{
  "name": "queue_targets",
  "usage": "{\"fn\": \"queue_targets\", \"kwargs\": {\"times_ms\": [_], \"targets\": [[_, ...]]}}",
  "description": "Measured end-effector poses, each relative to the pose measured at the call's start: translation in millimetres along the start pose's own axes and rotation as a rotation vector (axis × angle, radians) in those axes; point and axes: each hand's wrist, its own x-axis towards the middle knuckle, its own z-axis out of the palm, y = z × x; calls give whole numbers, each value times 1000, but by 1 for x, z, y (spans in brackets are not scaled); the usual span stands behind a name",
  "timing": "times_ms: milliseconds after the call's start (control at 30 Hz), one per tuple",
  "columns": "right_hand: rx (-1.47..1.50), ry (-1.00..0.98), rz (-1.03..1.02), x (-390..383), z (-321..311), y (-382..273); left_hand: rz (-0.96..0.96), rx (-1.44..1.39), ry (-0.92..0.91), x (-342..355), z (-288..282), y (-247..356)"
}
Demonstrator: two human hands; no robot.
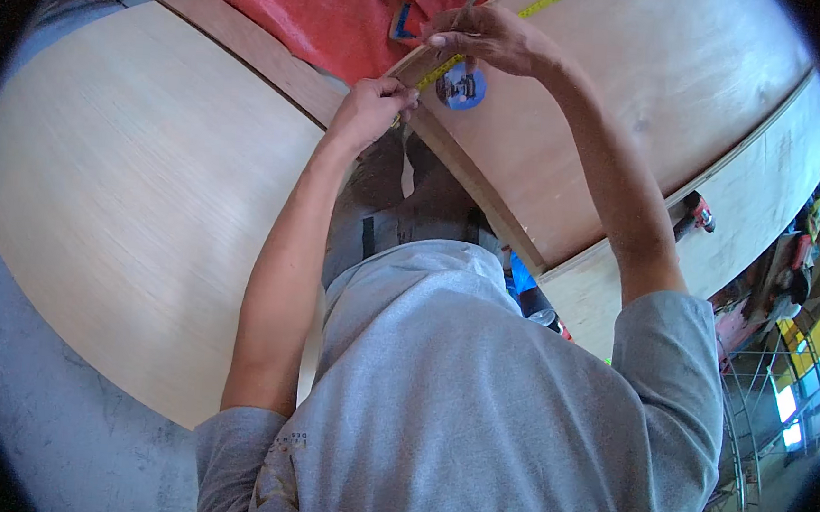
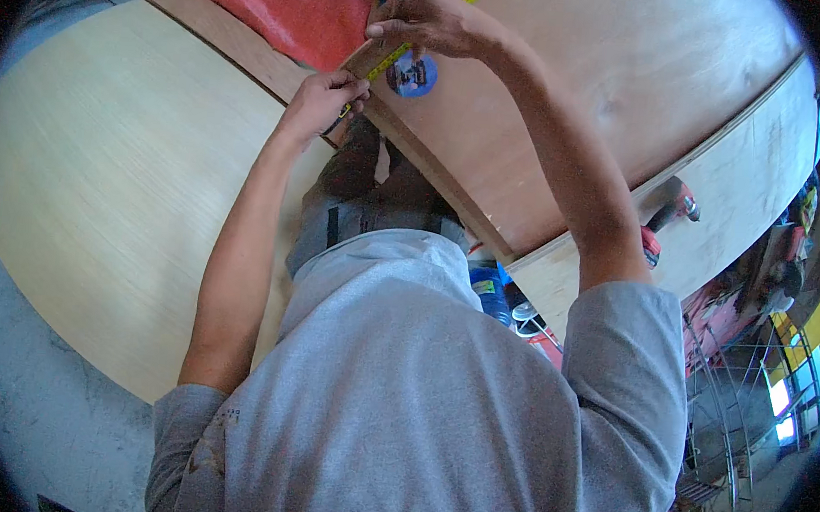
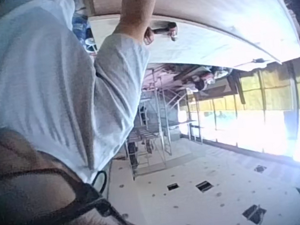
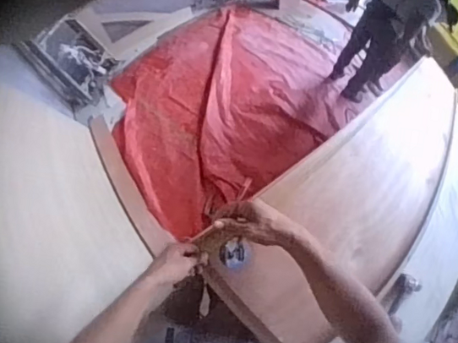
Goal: The person uses a tape measure and a pencil to mark measurements on a wooden panel, then picks up a power drill and points it at the markings while talking to another person.
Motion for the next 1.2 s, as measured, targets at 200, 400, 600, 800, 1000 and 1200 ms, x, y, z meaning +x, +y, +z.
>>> {"fn": "queue_targets", "kwargs": {"times_ms": [200,400,600,800,1000,1200], "targets": [[-650,169,-40,-49,4,-24,23,17,17,4,0,-12],[-758,171,-175,-60,-10,-32,44,77,2,0,-1,-1],[-747,95,-169,-47,-10,-38,61,104,19,0,-2,-1],[-752,148,-208,-41,11,-62,82,60,2,2,-2,-5],[-726,144,-138,-47,34,-67,72,62,-24,-3,-3,2],[-561,206,-21,-61,31,-54,30,109,-15,-7,-5,8]]}}
